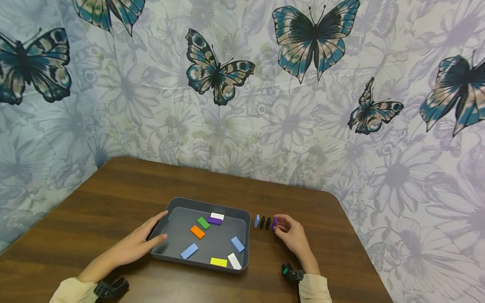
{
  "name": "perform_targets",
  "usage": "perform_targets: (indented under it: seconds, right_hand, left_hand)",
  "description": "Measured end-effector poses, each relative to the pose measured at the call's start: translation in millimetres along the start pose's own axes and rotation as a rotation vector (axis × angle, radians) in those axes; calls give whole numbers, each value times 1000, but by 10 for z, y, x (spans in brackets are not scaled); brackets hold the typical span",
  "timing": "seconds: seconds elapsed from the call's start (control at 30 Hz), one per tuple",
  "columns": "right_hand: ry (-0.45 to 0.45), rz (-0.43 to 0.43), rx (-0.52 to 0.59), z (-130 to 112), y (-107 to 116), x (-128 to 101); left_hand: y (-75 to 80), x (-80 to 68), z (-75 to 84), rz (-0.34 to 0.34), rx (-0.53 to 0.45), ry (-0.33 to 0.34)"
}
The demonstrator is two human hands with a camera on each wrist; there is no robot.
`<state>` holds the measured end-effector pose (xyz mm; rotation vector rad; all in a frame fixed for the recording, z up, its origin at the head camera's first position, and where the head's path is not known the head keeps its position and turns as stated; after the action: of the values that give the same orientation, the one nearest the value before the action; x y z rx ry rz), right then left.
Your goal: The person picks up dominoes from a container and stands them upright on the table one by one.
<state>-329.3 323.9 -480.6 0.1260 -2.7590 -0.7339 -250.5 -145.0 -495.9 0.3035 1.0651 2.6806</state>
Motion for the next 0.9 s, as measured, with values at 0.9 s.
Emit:
perform_targets:
  seconds: [0.9]
  right_hand:
    - [9, -46, 13, 18, -31, -21]
  left_hand:
    - [9, -8, 3, -4, 14, 12]
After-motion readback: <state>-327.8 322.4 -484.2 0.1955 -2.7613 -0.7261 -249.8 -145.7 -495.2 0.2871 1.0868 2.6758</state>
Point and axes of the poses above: each hand's wrist, its own x-axis towards the middle knuckle, its own y-axis out of the back of the hand, z = x × y, the point moved 5 cm from there along x, towards the middle knuckle, and after that the axes turned 5 degrees about x, right-handed, at the moved point
